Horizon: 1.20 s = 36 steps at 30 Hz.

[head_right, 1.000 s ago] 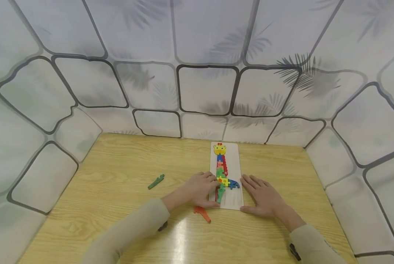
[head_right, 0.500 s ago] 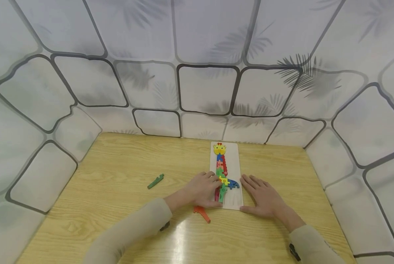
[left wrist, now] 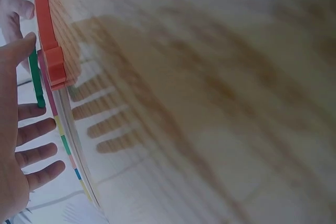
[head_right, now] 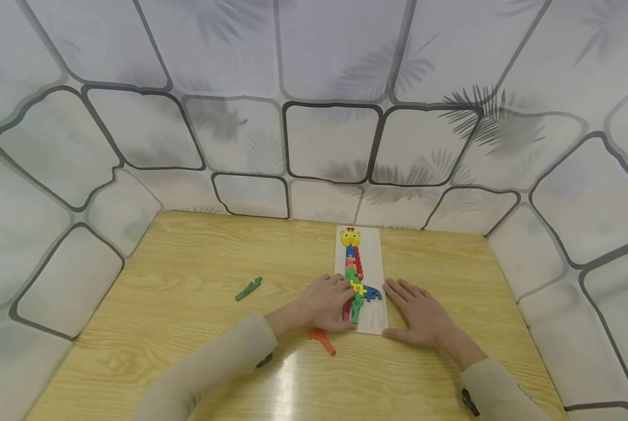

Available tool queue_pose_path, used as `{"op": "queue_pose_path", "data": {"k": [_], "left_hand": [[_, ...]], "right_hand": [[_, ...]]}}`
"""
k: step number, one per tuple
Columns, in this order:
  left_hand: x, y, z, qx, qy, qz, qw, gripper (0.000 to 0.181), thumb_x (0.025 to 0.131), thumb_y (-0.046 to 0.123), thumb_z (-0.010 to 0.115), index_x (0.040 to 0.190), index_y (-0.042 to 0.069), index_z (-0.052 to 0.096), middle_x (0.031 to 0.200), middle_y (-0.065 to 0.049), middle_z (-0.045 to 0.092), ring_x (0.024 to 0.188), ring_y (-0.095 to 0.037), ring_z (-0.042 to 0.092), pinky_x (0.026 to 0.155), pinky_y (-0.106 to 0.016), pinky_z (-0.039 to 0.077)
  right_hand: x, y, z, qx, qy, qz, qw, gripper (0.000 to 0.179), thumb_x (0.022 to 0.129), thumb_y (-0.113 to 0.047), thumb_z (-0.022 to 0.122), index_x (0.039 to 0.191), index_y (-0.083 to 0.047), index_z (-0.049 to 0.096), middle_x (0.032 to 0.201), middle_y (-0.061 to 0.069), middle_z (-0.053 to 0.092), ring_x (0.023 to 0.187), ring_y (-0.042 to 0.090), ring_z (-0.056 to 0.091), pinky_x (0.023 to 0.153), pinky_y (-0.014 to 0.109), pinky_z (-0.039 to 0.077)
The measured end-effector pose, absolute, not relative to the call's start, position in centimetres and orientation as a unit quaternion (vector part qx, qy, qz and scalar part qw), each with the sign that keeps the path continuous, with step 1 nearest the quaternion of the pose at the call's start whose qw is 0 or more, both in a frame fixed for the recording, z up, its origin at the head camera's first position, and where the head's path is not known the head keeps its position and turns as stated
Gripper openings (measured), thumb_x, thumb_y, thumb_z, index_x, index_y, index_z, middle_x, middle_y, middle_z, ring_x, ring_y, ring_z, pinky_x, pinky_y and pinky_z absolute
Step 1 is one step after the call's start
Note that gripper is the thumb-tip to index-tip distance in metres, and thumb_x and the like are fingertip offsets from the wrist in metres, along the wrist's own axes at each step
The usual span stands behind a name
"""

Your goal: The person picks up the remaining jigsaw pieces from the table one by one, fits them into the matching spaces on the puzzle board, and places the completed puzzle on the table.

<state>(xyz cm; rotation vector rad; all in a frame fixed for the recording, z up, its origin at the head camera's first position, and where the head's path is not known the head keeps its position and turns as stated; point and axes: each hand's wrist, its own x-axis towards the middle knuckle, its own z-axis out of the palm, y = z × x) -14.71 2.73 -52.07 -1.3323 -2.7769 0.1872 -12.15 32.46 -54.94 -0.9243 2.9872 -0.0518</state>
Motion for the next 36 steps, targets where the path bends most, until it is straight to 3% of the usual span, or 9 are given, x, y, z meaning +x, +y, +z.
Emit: {"op": "queue_pose_path", "data": {"k": [36], "left_hand": [[-14.54,3.15,-52.25,-0.429,-0.898,0.089,0.036,0.078,0.093,0.085,0.045,0.137,0.024,0.064,0.136,0.002,0.065,0.117,-0.017,0.061,0.093,-0.032,0.052]], "right_hand": [[-12.02,32.48,-54.85,-0.297,0.955,-0.019,0.011,0.102,0.09,-0.078,0.06,0.165,-0.011,0.036,0.172,0.011,0.037,0.154,0.043,0.04,0.117,0.065,0.042]]}}
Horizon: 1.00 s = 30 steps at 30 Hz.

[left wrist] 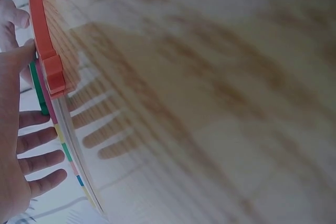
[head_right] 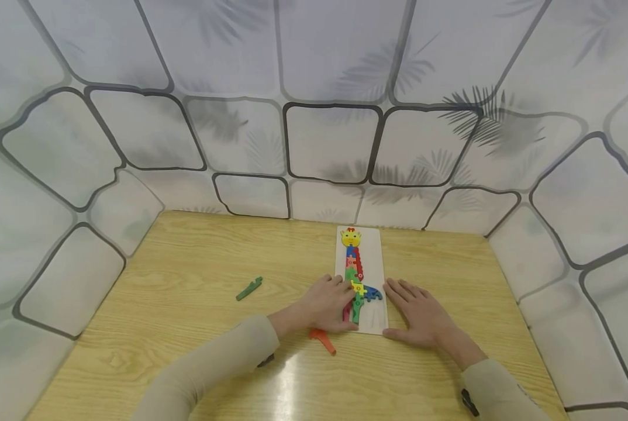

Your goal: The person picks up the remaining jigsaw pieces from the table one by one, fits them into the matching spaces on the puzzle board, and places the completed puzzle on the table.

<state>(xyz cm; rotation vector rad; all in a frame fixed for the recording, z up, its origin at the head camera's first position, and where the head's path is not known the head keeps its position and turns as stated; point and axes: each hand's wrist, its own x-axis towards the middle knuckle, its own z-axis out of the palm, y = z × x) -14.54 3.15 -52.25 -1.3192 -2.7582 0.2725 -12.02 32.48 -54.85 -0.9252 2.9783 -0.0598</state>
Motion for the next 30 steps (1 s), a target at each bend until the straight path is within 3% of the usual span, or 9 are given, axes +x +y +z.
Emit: {"op": "queue_pose_path", "data": {"k": [30], "left_hand": [[-14.4,3.15,-52.16,-0.427,-0.898,0.102,0.029,0.08,0.092,0.087,0.044,0.138,0.025,0.065,0.136,0.003,0.064,0.114,-0.016,0.062,0.094,-0.031,0.051]], "right_hand": [[-11.96,32.35,-54.61,-0.299,0.954,-0.015,0.009,0.102,0.09,-0.077,0.06,0.165,-0.012,0.036,0.172,0.011,0.037,0.154,0.042,0.041,0.116,0.064,0.043]]}}
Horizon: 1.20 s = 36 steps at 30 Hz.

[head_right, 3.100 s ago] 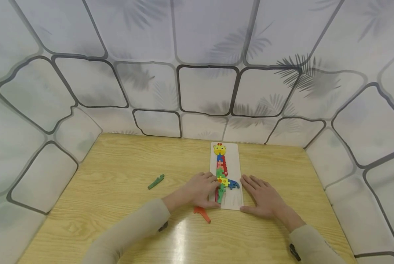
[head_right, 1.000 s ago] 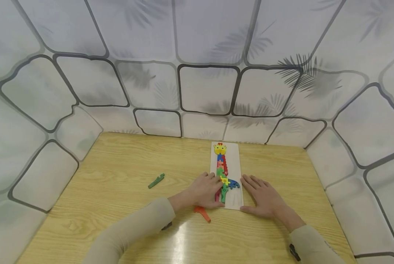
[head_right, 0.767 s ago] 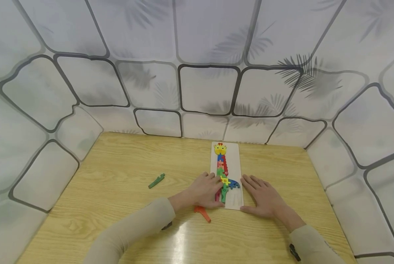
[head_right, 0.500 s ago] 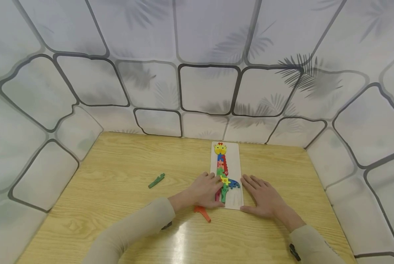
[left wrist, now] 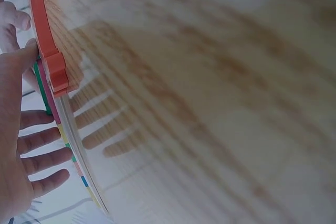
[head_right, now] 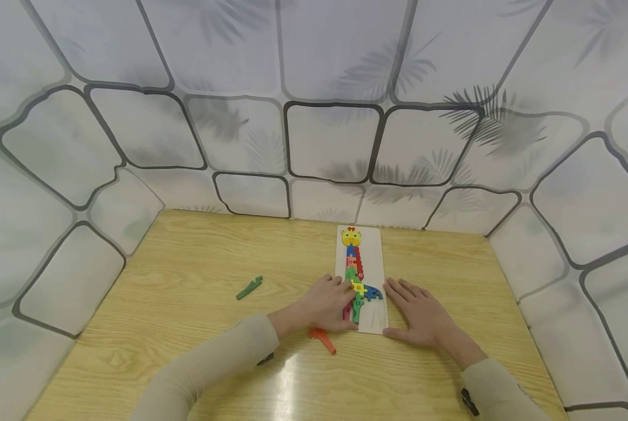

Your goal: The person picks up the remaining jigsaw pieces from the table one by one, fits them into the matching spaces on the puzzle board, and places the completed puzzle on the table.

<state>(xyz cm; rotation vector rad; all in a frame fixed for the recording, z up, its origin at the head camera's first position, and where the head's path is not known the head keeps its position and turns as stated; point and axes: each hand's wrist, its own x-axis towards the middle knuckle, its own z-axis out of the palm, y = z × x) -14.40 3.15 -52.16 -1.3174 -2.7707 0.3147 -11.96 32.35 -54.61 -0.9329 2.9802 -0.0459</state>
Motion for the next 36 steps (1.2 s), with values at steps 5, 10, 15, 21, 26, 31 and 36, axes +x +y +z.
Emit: {"op": "queue_pose_path", "data": {"k": [5,10,15,21,26,31,36], "left_hand": [[-14.34,3.02,-52.21,-0.43,-0.897,0.1,0.035,0.078,0.092,0.086,0.045,0.132,0.023,0.069,0.132,0.003,0.066,0.111,-0.016,0.063,0.095,-0.031,0.051],[-14.4,2.94,-52.37,-0.431,-0.896,0.093,0.045,0.076,0.093,0.085,0.046,0.129,0.023,0.071,0.13,0.003,0.067,0.109,-0.016,0.064,0.093,-0.032,0.051],[-14.42,2.98,-52.41,-0.431,-0.896,0.093,0.042,0.076,0.093,0.085,0.046,0.13,0.023,0.071,0.13,0.003,0.067,0.109,-0.016,0.064,0.093,-0.032,0.051],[-14.43,3.0,-52.22,-0.43,-0.898,0.09,0.035,0.075,0.093,0.085,0.047,0.13,0.024,0.071,0.132,0.003,0.066,0.111,-0.016,0.062,0.094,-0.032,0.051],[-14.37,3.04,-52.06,-0.425,-0.901,0.083,0.029,0.073,0.092,0.084,0.048,0.127,0.025,0.071,0.131,0.004,0.066,0.11,-0.016,0.061,0.094,-0.031,0.05],[-14.33,3.06,-51.96,-0.424,-0.901,0.083,0.03,0.071,0.092,0.084,0.049,0.126,0.026,0.072,0.129,0.004,0.067,0.109,-0.016,0.061,0.093,-0.031,0.05],[-14.3,2.98,-51.94,-0.425,-0.901,0.079,0.027,0.071,0.092,0.083,0.049,0.127,0.025,0.07,0.126,0.004,0.067,0.106,-0.016,0.06,0.09,-0.031,0.05]], "right_hand": [[-11.95,32.34,-54.76,-0.297,0.955,-0.014,0.008,0.102,0.09,-0.078,0.06,0.165,-0.012,0.037,0.171,0.011,0.037,0.154,0.042,0.041,0.117,0.064,0.043],[-12.03,32.38,-54.83,-0.297,0.955,-0.015,0.009,0.102,0.09,-0.077,0.06,0.165,-0.012,0.036,0.172,0.011,0.037,0.154,0.042,0.04,0.116,0.065,0.043],[-12.04,32.47,-54.84,-0.297,0.955,-0.013,0.011,0.102,0.09,-0.078,0.06,0.164,-0.011,0.037,0.171,0.012,0.038,0.154,0.042,0.041,0.116,0.065,0.043],[-12.07,32.46,-54.85,-0.296,0.955,-0.012,0.011,0.102,0.09,-0.078,0.06,0.165,-0.012,0.036,0.171,0.011,0.037,0.154,0.042,0.041,0.116,0.065,0.043],[-12.03,32.51,-54.89,-0.298,0.955,-0.016,0.005,0.103,0.09,-0.078,0.06,0.165,-0.012,0.036,0.171,0.011,0.038,0.154,0.042,0.041,0.115,0.065,0.043],[-12.05,32.62,-55.05,-0.303,0.953,-0.022,-0.009,0.102,0.089,-0.077,0.062,0.164,-0.012,0.038,0.169,0.012,0.041,0.152,0.043,0.043,0.114,0.065,0.044],[-12.11,32.61,-55.08,-0.301,0.953,-0.026,-0.005,0.102,0.089,-0.078,0.061,0.164,-0.013,0.037,0.17,0.011,0.04,0.153,0.042,0.043,0.114,0.065,0.044]]}}
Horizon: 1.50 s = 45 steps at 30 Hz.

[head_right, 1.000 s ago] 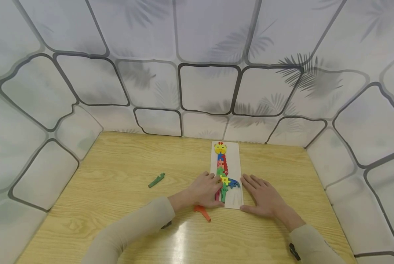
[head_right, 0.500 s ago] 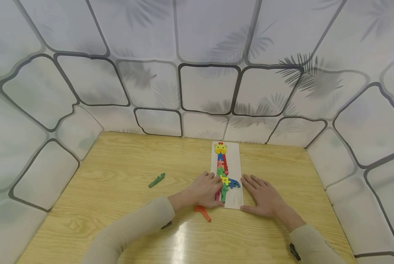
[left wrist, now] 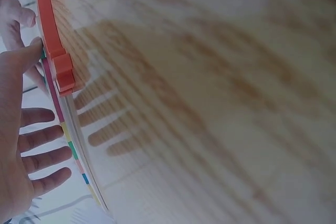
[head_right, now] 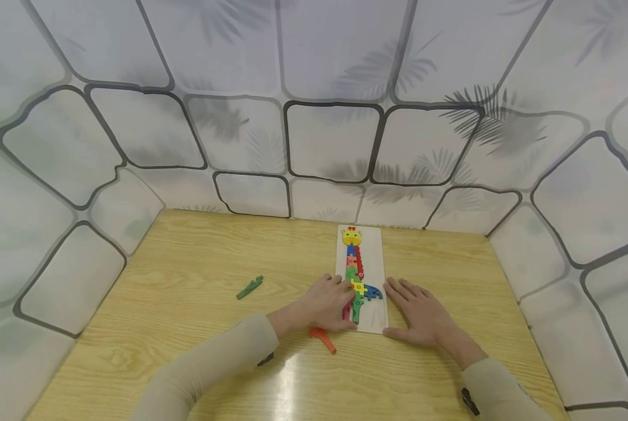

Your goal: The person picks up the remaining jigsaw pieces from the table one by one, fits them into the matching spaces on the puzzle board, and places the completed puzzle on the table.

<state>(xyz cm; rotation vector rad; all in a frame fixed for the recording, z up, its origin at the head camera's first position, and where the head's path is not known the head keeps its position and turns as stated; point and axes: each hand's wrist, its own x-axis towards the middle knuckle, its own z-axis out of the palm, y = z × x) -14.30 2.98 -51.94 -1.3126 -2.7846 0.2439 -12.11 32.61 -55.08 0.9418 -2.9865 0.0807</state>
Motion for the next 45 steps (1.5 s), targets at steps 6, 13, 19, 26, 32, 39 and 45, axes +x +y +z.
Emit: {"op": "queue_pose_path", "data": {"k": [6,13,19,26,32,39,45], "left_hand": [[-14.1,3.0,-51.8,-0.42,-0.904,0.085,0.015,0.076,0.092,0.085,0.047,0.132,0.024,0.067,0.129,0.004,0.065,0.11,-0.016,0.06,0.093,-0.032,0.051],[-13.5,2.8,-51.2,-0.406,-0.91,0.08,-0.009,0.077,0.092,0.084,0.048,0.139,0.026,0.064,0.138,0.004,0.064,0.118,-0.017,0.06,0.099,-0.034,0.051],[-13.0,1.9,-50.9,-0.402,-0.913,0.071,-0.017,0.076,0.092,0.082,0.051,0.141,0.026,0.063,0.134,0.003,0.066,0.115,-0.018,0.06,0.098,-0.035,0.051],[-12.7,0.6,-51.0,-0.403,-0.913,0.066,0.011,0.076,0.091,0.083,0.051,0.132,0.022,0.067,0.116,0.004,0.067,0.101,-0.015,0.058,0.087,-0.033,0.05],[-12.2,-0.4,-51.2,-0.387,-0.921,0.053,0.013,0.082,0.089,0.088,0.05,0.131,0.02,0.068,0.122,0.002,0.069,0.105,-0.016,0.06,0.093,-0.035,0.053],[-11.7,-1.5,-51.4,-0.367,-0.93,0.034,0.0,0.086,0.09,0.086,0.049,0.136,0.016,0.066,0.132,-0.003,0.069,0.118,-0.022,0.063,0.101,-0.042,0.055],[-11.4,-2.4,-51.7,-0.375,-0.926,0.035,0.012,0.083,0.09,0.086,0.049,0.128,0.014,0.069,0.123,-0.004,0.071,0.109,-0.021,0.063,0.093,-0.041,0.056]], "right_hand": [[-12.2,32.6,-54.9,0.299,-0.954,0.02,0.0,0.103,0.089,-0.078,0.061,0.164,-0.012,0.037,0.17,0.011,0.04,0.153,0.043,0.042,0.115,0.065,0.044],[-12.2,32.6,-55.1,0.293,-0.956,0.019,-0.008,0.104,0.089,-0.08,0.059,0.165,-0.013,0.037,0.171,0.011,0.039,0.153,0.043,0.042,0.115,0.066,0.043],[-12.2,32.6,-54.9,0.291,-0.956,0.024,-0.012,0.104,0.089,-0.08,0.06,0.165,-0.013,0.036,0.171,0.011,0.038,0.154,0.043,0.041,0.116,0.066,0.042],[-12.1,32.5,-54.8,0.288,-0.957,0.016,-0.018,0.104,0.089,-0.08,0.059,0.165,-0.012,0.036,0.171,0.011,0.038,0.154,0.043,0.041,0.117,0.065,0.042],[-12.0,32.4,-54.8,0.29,-0.957,0.016,-0.017,0.104,0.089,-0.08,0.059,0.165,-0.012,0.036,0.171,0.011,0.038,0.153,0.043,0.042,0.116,0.065,0.043],[-12.1,32.6,-55.0,0.297,-0.955,0.019,-0.004,0.104,0.089,-0.079,0.061,0.165,-0.013,0.037,0.171,0.011,0.039,0.153,0.042,0.043,0.115,0.065,0.044],[-12.2,32.6,-54.9,0.296,-0.955,0.016,-0.01,0.104,0.089,-0.08,0.06,0.165,-0.013,0.036,0.171,0.011,0.038,0.153,0.043,0.042,0.116,0.065,0.043]]}}
